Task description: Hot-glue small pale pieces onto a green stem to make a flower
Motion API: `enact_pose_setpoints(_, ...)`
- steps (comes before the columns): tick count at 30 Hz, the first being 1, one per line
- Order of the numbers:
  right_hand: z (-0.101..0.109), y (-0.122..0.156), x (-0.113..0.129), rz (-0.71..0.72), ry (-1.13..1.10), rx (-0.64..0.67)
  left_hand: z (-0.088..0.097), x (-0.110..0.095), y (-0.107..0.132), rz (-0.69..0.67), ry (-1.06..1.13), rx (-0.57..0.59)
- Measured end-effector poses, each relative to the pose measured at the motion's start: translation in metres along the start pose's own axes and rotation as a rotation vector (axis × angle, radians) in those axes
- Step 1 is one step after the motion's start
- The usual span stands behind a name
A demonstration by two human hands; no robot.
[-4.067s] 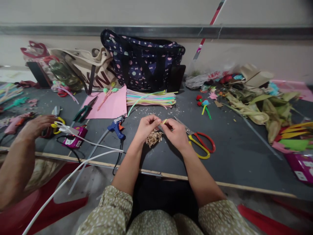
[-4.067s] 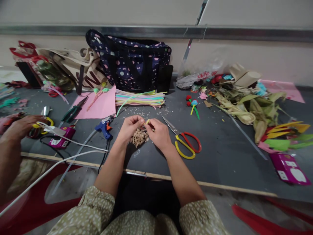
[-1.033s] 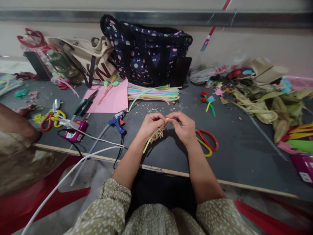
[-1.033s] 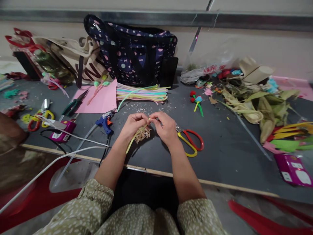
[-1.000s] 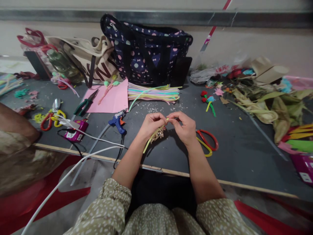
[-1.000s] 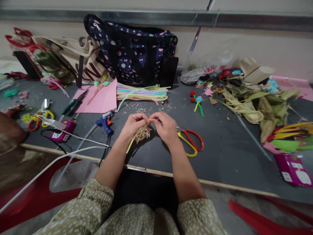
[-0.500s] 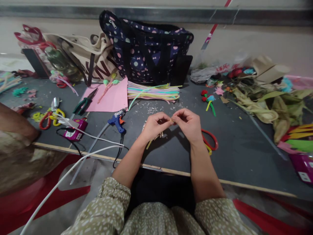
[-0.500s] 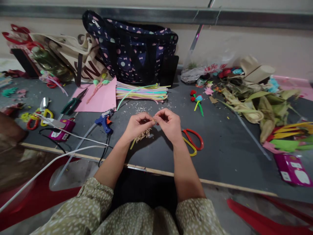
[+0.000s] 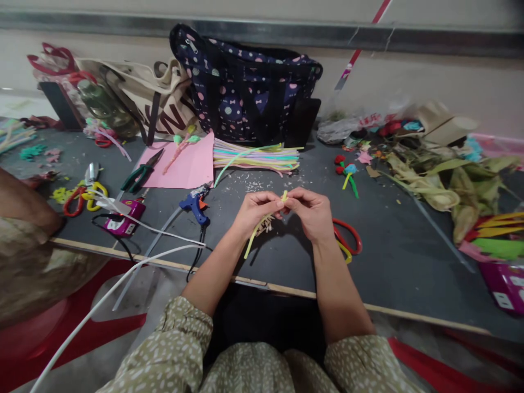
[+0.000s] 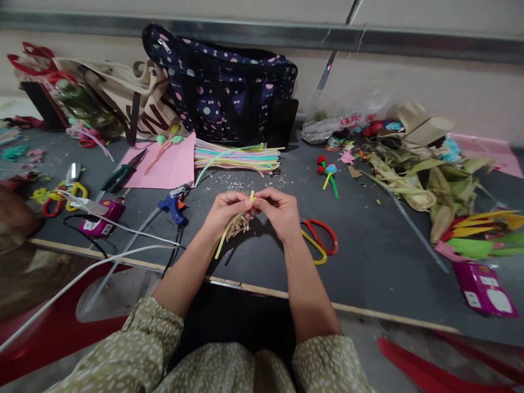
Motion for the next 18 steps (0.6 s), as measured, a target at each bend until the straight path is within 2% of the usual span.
enact_pose_setpoints(5,-0.002,0.002,-0.005,0.025,-0.022,0.027,0.001,0.001,-0.001,0.12,0.088,0.016)
enact_pose_setpoints(12,-0.002,0.004,-0.012,0.033,-0.099,0.085,0.004,0.003,0.0,0.174,0.13,0.053)
enact_pose_setpoints(18,-0.004,0.002,-0.01,0.058,-0.045,0.014,0.004,0.005,-0.002,0.193,0.212,0.012)
Point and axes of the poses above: each hand's wrist, its own y-axis away from the middle knuckle, its own z-axis out of the back of the hand, x = y × z, the point moved 1 cm from there along -y, towards the middle knuckle, and after that the axes turned 1 degree about -y, right-handed, at the moved point
